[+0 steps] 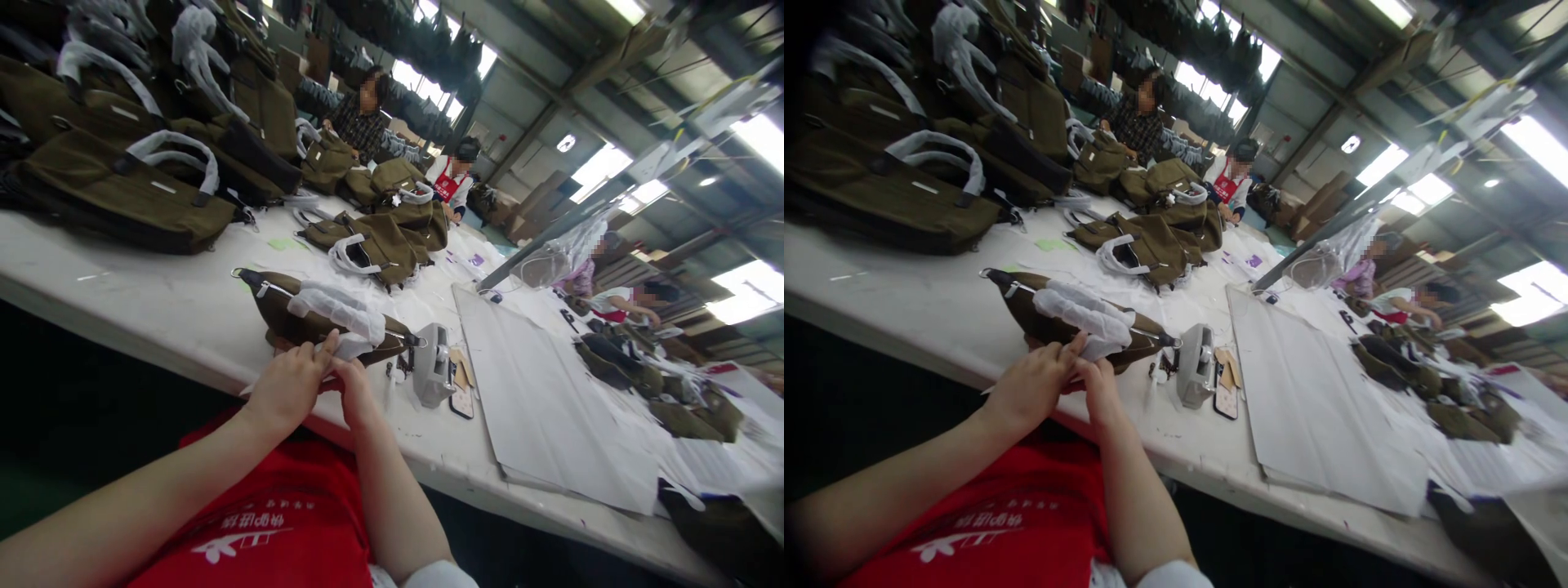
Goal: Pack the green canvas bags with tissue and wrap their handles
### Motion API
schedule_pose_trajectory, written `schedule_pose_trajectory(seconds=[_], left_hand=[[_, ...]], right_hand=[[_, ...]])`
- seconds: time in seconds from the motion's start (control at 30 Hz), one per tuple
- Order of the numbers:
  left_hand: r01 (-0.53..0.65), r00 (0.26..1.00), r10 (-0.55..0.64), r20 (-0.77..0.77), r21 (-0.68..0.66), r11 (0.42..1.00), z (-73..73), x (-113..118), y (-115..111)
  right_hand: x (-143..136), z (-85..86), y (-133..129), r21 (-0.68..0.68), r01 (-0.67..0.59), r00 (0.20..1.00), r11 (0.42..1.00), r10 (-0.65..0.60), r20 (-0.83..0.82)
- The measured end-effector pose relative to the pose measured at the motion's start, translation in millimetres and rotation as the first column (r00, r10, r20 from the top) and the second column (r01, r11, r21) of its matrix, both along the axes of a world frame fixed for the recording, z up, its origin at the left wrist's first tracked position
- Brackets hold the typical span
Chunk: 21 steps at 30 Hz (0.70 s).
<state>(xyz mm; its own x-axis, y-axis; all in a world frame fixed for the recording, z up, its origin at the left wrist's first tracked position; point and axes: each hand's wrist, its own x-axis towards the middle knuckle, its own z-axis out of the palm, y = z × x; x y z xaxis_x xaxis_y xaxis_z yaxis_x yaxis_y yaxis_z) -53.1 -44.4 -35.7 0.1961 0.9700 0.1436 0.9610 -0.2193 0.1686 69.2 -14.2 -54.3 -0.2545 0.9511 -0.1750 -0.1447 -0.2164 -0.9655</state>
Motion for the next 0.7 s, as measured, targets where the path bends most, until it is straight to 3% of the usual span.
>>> schedule_pose_trajectory(seconds=[0.07, 0.13, 0.2, 0.27, 0.33, 0.4, 0.5, 0.57, 0.63, 0.7], left_hand=[[0.028, 0.999, -0.029, 0.023, 0.026, 0.999, 2.0, 1.6, -3.2], [0.064, 0.992, -0.066, 0.103, 0.030, 0.998, 4.1, 3.4, -6.5], [0.076, 0.963, -0.079, 0.259, 0.020, 0.997, 5.7, 1.4, -8.6], [0.001, 0.893, -0.007, 0.449, 0.012, 1.000, 6.5, -7.4, -8.8], [-0.126, 0.771, 0.114, 0.626, -0.026, 0.992, 6.2, -22.8, -7.6], [-0.172, 0.602, 0.217, 0.768, -0.141, 0.975, 4.4, -40.2, -6.4], [0.040, 0.270, 0.342, 0.900, -0.365, 0.930, 0.2, -58.9, -7.4], [0.210, 0.081, 0.416, 0.906, -0.424, 0.881, -2.1, -62.2, -10.4], [0.259, 0.042, 0.405, 0.913, -0.401, 0.878, -3.5, -58.9, -14.2], [0.183, 0.131, 0.340, 0.931, -0.360, 0.915, -4.4, -51.8, -17.2]], right_hand=[[-1.3, 2.8, 1.0, -0.063, 0.073, 0.997, 0.995, -0.072, 0.006], [-4.1, 2.0, 5.5, -0.109, 0.224, 0.974, 0.969, -0.220, 0.042], [-6.1, -1.0, 11.5, -0.073, 0.344, 0.938, 0.936, -0.341, 0.056], [-6.0, -4.5, 17.1, 0.011, 0.395, 0.918, 0.919, -0.395, 0.049], [-4.1, -7.6, 21.2, 0.080, 0.411, 0.907, 0.908, -0.416, 0.059], [-1.9, -10.5, 23.7, 0.121, 0.397, 0.907, 0.910, -0.409, 0.101], [-0.9, -14.6, 24.9, 0.180, 0.321, 0.917, 0.930, -0.353, 0.186], [-2.3, -17.0, 24.8, 0.236, 0.308, 0.905, 0.921, -0.361, 0.225], [-4.1, -19.1, 24.6, 0.286, 0.345, 0.881, 0.894, -0.413, 0.230], [-5.3, -21.2, 24.4, 0.310, 0.370, 0.872, 0.876, -0.443, 0.209]])
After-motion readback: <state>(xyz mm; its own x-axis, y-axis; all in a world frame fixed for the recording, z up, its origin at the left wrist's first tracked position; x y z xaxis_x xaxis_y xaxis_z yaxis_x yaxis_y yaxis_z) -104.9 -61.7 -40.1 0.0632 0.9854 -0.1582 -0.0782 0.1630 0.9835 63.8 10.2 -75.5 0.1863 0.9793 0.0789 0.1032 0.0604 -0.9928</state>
